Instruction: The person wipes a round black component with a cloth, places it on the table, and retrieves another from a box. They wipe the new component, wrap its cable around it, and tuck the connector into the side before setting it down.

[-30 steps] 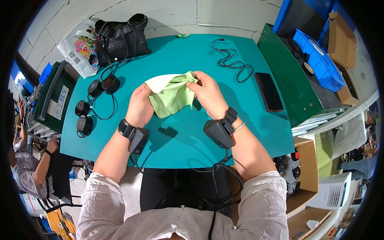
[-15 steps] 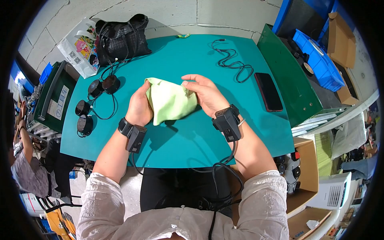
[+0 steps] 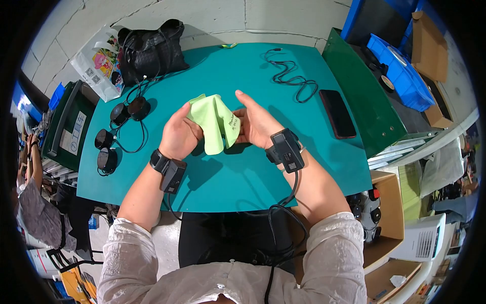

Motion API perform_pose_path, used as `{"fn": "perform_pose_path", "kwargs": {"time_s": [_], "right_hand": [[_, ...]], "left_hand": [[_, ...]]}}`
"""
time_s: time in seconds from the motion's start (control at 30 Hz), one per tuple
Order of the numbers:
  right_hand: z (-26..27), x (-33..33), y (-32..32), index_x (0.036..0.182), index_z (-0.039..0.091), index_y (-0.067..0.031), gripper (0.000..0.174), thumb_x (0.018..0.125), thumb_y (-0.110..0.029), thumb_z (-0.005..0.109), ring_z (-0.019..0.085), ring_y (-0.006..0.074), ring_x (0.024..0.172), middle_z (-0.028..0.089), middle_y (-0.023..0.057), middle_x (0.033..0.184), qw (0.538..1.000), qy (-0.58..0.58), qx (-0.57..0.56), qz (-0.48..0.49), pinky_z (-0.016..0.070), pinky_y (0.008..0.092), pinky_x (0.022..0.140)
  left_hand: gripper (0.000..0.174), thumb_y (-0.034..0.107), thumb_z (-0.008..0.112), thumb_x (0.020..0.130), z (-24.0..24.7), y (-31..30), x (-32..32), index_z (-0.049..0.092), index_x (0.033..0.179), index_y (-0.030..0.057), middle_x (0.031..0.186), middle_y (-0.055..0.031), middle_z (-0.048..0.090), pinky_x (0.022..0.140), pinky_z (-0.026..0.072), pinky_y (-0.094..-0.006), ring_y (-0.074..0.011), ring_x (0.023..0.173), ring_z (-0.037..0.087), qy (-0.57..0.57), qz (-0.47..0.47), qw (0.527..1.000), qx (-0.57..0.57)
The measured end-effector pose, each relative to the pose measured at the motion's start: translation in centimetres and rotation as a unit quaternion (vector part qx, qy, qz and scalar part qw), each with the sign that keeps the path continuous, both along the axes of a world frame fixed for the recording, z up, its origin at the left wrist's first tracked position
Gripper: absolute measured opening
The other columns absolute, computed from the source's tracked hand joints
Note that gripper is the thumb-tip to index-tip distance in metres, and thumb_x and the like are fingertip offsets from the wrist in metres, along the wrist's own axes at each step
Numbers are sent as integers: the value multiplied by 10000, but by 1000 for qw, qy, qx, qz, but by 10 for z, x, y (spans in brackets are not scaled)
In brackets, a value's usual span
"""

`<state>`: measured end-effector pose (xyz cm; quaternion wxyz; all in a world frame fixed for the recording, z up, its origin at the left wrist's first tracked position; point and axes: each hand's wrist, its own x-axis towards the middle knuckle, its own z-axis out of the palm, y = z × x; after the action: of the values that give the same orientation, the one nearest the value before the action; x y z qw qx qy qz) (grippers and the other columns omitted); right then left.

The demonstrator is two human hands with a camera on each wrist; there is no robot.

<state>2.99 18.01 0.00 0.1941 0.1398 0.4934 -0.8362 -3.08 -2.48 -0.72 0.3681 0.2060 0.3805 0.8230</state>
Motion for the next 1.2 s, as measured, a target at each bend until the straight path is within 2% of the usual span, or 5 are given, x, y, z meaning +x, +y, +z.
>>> {"fn": "perform_pose_path", "kwargs": {"time_s": [0.3, 0.47, 0.7, 1.0, 1.2], "right_hand": [[11, 19, -4, 1127, 600, 3, 272, 964, -215, 592, 651, 207, 1002, 666, 112, 1089, 964, 194, -173, -62, 508, 352, 930], [15, 78, 16, 1116, 594, 28, 256, 944, -159, 619, 653, 235, 1004, 671, 117, 1081, 954, 178, -126, -204, 519, 361, 901], [2, 242, 57, 1197, 559, 43, 284, 986, -138, 499, 635, 249, 1050, 645, 150, 1167, 860, 207, -177, -431, 477, 386, 978], [-48, 477, 162, 1283, 462, 72, 318, 995, -57, 422, 567, 335, 1172, 552, 217, 1279, 394, 259, 19, -882, 464, 464, 1040], [-53, 531, 207, 1170, 694, -93, 420, 851, 51, 460, 621, 197, 705, 710, 146, 903, 160, -26, 626, -762, 504, 281, 677]], "left_hand": [[503, 386, 391, 1000, -22, -11, -19, 483, 1349, 37, 1279, -133, 601, 909, 510, -386, -250, 1106, 624, 17, -81, 997, 6], [670, 511, 334, 999, -8, -8, -13, 469, 1340, -49, 1386, -202, 469, 607, 543, -331, -270, 768, 647, 104, -110, 988, -16], [772, 598, 262, 993, -3, -7, -9, 326, 1459, -14, 1393, -254, 468, 620, 552, -302, -253, 891, 661, 194, -119, 967, -113], [720, 534, 314, 1016, -24, -14, -34, 292, 1466, -28, 1311, -209, 536, 661, 553, -299, -229, 932, 628, 217, -141, 963, -80], [725, 506, 358, 1019, -25, -18, -42, 239, 1483, -37, 1302, -193, 525, 771, 507, -280, -201, 973, 582, 193, -108, 969, -114]]}}
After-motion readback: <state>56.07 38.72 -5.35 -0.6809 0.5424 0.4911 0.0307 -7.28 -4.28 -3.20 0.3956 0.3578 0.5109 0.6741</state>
